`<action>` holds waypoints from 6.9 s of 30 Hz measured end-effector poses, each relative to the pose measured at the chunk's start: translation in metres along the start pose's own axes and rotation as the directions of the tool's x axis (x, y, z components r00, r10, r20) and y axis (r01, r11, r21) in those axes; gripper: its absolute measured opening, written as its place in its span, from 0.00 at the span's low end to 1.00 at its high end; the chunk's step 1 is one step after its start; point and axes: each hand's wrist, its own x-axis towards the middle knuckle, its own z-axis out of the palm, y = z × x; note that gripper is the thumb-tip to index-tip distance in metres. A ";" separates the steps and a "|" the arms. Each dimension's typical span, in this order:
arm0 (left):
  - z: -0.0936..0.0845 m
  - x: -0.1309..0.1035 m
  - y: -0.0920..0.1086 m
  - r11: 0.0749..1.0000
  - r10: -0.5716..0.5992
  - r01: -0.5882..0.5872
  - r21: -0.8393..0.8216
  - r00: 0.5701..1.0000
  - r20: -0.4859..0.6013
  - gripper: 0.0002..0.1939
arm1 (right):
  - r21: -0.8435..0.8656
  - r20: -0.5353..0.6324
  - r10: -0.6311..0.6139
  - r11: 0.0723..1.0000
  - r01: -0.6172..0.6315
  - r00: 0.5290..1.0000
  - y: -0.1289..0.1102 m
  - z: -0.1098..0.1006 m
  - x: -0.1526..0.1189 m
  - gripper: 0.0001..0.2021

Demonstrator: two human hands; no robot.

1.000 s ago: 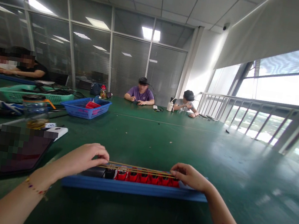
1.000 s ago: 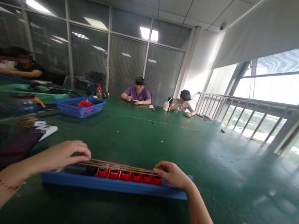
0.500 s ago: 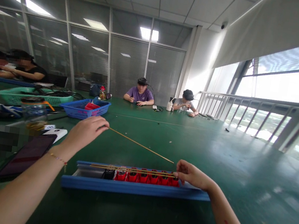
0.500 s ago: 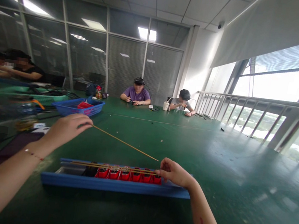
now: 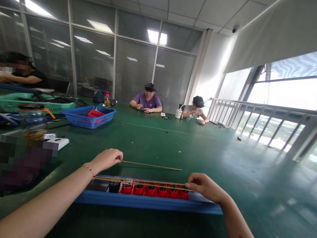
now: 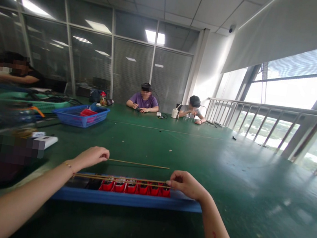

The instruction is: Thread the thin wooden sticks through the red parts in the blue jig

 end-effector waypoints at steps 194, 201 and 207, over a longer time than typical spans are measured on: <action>-0.064 -0.073 0.037 0.905 0.062 0.124 -0.406 0.908 0.415 0.23 | 0.050 0.059 0.031 0.998 -0.034 0.998 0.000 -0.004 -0.002 0.15; -0.063 -0.074 0.038 0.901 0.056 0.144 -0.409 0.897 0.438 0.24 | 0.020 0.063 0.030 0.999 -0.031 0.998 0.000 -0.004 -0.002 0.15; -0.064 -0.074 0.037 0.914 0.056 0.131 -0.384 0.897 0.439 0.24 | 0.014 0.073 0.046 0.999 -0.047 0.996 0.000 -0.004 -0.003 0.16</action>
